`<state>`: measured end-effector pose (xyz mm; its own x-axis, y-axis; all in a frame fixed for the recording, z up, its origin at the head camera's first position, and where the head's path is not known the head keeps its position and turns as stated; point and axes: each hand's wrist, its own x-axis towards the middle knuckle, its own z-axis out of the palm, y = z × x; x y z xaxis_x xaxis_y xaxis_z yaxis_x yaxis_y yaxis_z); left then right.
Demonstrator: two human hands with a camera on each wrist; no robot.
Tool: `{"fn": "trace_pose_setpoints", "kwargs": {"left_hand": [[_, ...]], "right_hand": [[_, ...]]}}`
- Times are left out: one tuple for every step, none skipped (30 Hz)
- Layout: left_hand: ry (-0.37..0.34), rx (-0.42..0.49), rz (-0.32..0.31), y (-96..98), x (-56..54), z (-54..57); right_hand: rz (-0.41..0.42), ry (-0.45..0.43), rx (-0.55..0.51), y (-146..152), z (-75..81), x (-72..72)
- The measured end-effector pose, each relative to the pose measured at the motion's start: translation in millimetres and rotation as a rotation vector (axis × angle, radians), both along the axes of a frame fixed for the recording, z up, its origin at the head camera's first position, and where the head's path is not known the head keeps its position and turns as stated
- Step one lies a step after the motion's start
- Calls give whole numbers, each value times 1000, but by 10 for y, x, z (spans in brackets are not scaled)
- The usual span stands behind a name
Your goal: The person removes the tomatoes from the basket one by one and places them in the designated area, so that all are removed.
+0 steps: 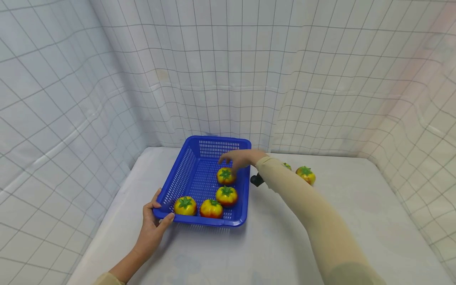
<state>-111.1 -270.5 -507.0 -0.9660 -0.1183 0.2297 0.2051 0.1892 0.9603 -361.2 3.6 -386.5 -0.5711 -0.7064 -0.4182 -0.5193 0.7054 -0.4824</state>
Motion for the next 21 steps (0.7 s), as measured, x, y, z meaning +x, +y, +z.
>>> {"fn": "trace_pose_setpoints", "kwargs": {"left_hand": [[3, 4, 0, 1, 0, -1], [5, 4, 3, 2, 0, -1], [6, 7, 3, 3, 0, -2], [6, 9, 3, 5, 1, -2], [6, 10, 4, 7, 1, -2], [6, 6, 6, 9, 2, -2], [5, -1, 8, 10, 2, -1], [3, -8, 9, 11, 3, 0], [2, -12, 10, 12, 4, 1], [1, -19, 12, 13, 4, 3], [-1, -24, 13, 14, 5, 5], [-3, -28, 14, 14, 6, 8], [-5, -30, 15, 15, 7, 9], [-7, -30, 15, 15, 8, 11], [-9, -28, 16, 15, 11, 12], [-9, -26, 16, 16, 12, 12], [-9, -22, 16, 16, 15, 13], [-11, -18, 16, 16, 16, 12], [-12, -14, 16, 17, 19, 13], [-13, -12, 17, 18, 23, 14], [-15, -10, 18, 18, 27, 16]], "right_hand": [[6, 4, 12, -10, -7, -1], [12, 10, 24, -21, -13, -4], [18, 16, 37, -31, -21, -8], [24, 25, 52, -42, -29, -13], [27, 31, 65, -52, -35, -18], [30, 38, 80, -61, -40, -19], [31, 45, 93, -70, -45, -22], [32, 52, 107, -78, -47, -23], [34, 57, 122, -86, -50, -24], [33, 62, 136, -93, -51, -24], [33, 65, 149, -101, -51, -25], [36, 69, 163, -108, -51, -23], [37, 69, 175, -115, -52, -23], [38, 70, 188, -122, -55, -23], [41, 70, 197, -129, -57, -24], [43, 69, 206, -136, -59, -22], [46, 67, 212, -143, -60, -19], [49, 68, 217, -148, -63, -17], [51, 66, 219, -153, -66, -15], [52, 65, 221, -159, -71, -16], [53, 62, 220, -165, -75, -16]]}}
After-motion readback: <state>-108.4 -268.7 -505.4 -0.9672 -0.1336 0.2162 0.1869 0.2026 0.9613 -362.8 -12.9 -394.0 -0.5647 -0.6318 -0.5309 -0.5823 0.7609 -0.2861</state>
